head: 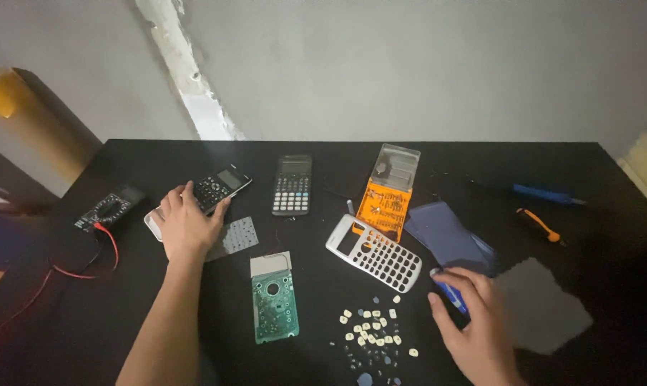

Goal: The person is reassembling a scientific calculator by placing buttons into the faceplate and using a screwdriver.

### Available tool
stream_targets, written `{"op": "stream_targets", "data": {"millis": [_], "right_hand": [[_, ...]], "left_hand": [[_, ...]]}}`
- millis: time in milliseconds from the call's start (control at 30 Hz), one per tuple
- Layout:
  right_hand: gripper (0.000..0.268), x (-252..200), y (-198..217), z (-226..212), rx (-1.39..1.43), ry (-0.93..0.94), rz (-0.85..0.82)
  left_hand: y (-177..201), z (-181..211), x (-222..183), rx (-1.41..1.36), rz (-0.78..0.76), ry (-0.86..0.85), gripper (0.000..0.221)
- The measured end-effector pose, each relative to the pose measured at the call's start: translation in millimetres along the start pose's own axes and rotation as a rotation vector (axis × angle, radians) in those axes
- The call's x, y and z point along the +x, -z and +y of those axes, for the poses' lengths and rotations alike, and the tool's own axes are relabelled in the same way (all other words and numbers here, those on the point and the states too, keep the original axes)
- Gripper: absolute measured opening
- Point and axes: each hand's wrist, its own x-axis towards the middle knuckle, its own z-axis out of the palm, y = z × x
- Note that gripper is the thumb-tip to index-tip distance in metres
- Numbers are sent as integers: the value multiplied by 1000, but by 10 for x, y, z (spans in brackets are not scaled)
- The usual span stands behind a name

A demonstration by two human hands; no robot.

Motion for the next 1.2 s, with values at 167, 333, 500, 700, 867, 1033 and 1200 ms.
{"op": "stream_targets", "data": {"millis": [167, 333, 500, 700, 867, 1033, 1200], "right_hand": [[29, -37, -37, 52, 10, 19, 13], [27, -15, -88, 107, 68, 4, 50], [27, 5, -91, 122, 33, 4, 70], [27, -12, -113, 116, -80, -77, 70], [34, 35, -114, 135, -131, -195, -38], [34, 17, -180, 152, -110, -275, -5], [24, -10, -247, 220, -112, -217, 124]], "left_hand": [[55, 23, -45, 12, -16, 10, 79], [-32, -15, -5, 13, 54, -8, 79], [38, 26, -8, 17, -6, 11, 79], [33, 25, 9, 6, -20, 16, 78], [95, 40, 197, 38, -141, 67, 85], [185, 79, 562, 26, -436, 2, 95], [65, 141, 691, -24, -506, -4, 81]]}}
